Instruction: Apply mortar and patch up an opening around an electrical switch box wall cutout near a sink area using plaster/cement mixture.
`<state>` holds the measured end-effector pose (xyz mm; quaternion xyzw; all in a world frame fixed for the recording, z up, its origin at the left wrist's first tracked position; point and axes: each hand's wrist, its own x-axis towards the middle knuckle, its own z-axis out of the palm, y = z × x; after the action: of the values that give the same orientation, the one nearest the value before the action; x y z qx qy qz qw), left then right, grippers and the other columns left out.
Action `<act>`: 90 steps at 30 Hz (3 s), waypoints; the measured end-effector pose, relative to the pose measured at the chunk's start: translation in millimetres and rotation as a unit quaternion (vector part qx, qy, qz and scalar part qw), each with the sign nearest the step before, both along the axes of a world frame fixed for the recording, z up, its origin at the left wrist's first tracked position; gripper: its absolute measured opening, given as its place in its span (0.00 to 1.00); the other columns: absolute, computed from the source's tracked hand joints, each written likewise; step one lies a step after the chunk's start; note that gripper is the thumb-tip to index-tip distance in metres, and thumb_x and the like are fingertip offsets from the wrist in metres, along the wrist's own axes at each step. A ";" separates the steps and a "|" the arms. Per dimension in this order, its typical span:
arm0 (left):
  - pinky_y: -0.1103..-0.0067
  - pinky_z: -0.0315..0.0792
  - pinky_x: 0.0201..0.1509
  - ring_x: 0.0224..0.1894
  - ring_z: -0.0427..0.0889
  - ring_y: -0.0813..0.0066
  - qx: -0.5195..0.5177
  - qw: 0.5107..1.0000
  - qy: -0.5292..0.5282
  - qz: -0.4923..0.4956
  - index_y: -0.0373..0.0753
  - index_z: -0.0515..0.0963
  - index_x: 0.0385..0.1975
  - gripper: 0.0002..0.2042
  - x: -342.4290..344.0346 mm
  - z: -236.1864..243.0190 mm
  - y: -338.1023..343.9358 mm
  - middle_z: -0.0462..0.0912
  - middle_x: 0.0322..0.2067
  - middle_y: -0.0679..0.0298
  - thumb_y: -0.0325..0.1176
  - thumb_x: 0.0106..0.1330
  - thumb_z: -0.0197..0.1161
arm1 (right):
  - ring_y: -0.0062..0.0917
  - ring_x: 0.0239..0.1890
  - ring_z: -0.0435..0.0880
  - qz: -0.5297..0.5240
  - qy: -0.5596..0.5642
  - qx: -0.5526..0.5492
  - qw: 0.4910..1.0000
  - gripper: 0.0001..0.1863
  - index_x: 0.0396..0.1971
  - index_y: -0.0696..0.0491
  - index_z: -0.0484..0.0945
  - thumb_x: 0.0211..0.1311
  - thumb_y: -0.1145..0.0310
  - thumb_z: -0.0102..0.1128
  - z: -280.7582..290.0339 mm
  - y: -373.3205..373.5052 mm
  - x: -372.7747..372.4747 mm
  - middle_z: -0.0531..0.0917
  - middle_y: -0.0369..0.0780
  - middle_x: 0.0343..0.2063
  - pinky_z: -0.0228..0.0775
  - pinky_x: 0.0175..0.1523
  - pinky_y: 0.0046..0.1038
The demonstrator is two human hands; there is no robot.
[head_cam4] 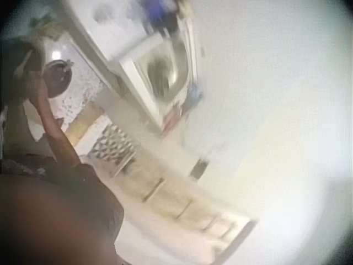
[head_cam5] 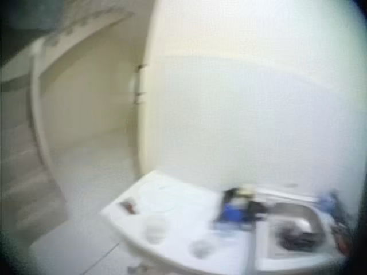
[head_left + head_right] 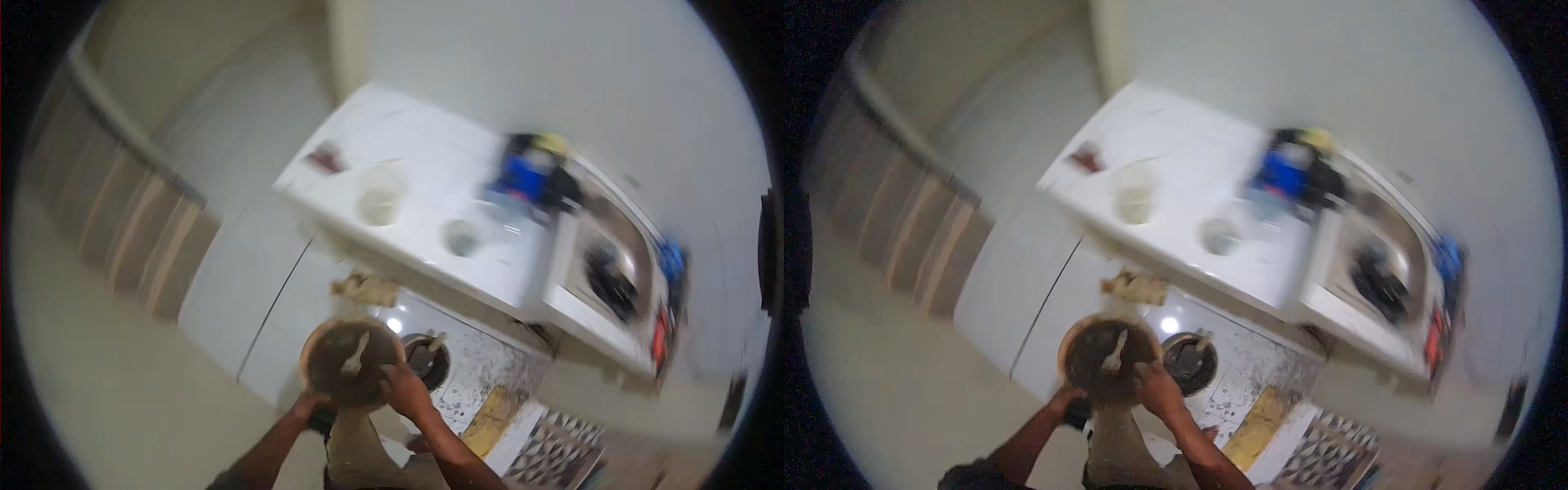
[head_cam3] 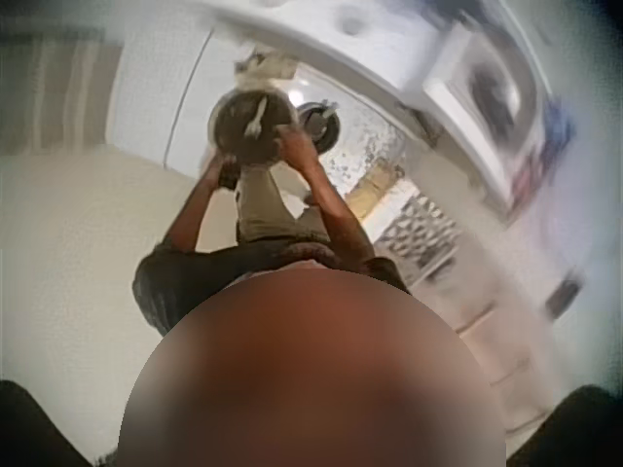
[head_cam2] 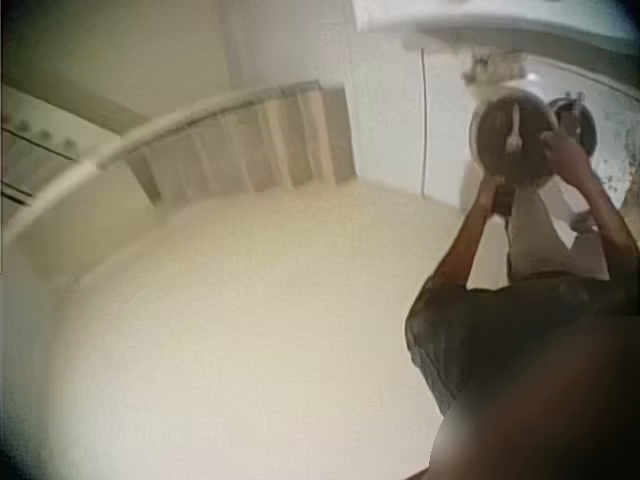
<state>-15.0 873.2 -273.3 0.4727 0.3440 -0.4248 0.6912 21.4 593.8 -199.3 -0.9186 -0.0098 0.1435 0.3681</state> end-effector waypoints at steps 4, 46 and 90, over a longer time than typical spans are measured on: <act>0.68 0.78 0.25 0.23 0.83 0.59 0.055 0.981 0.032 -0.181 0.31 0.76 0.36 0.19 -34.6 111.3 -60.9 0.82 0.25 0.52 0.44 0.57 0.61 | 0.43 0.36 0.83 0.044 -0.099 -0.094 0.990 0.14 0.46 0.51 0.73 0.62 0.67 0.49 57.3 -62.3 -67.5 0.79 0.48 0.34 0.76 0.37 0.44; 0.76 0.78 0.28 0.28 0.83 0.67 -0.230 0.536 0.013 -0.813 0.27 0.72 0.47 0.24 -10.9 358.1 -825.7 0.82 0.34 0.53 0.38 0.55 0.64 | 0.18 0.32 0.81 -0.760 -0.478 -0.272 0.347 0.07 0.37 0.58 0.79 0.58 0.78 0.60 404.4 -603.9 -282.8 0.83 0.41 0.32 0.73 0.38 0.21; 0.74 0.77 0.21 0.21 0.84 0.61 -0.218 0.501 0.069 -0.834 0.26 0.69 0.44 0.22 12.3 331.4 -850.0 0.80 0.25 0.52 0.39 0.58 0.61 | 0.46 0.32 0.80 -0.804 -0.115 -0.260 0.523 0.06 0.27 0.56 0.77 0.47 0.75 0.62 394.2 -531.8 -228.6 0.80 0.49 0.28 0.73 0.38 0.39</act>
<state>-2.7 23.1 58.1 0.3441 -0.2671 -0.8973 0.0715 -207.2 62.0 194.9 -0.6003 0.7282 -0.3237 0.0677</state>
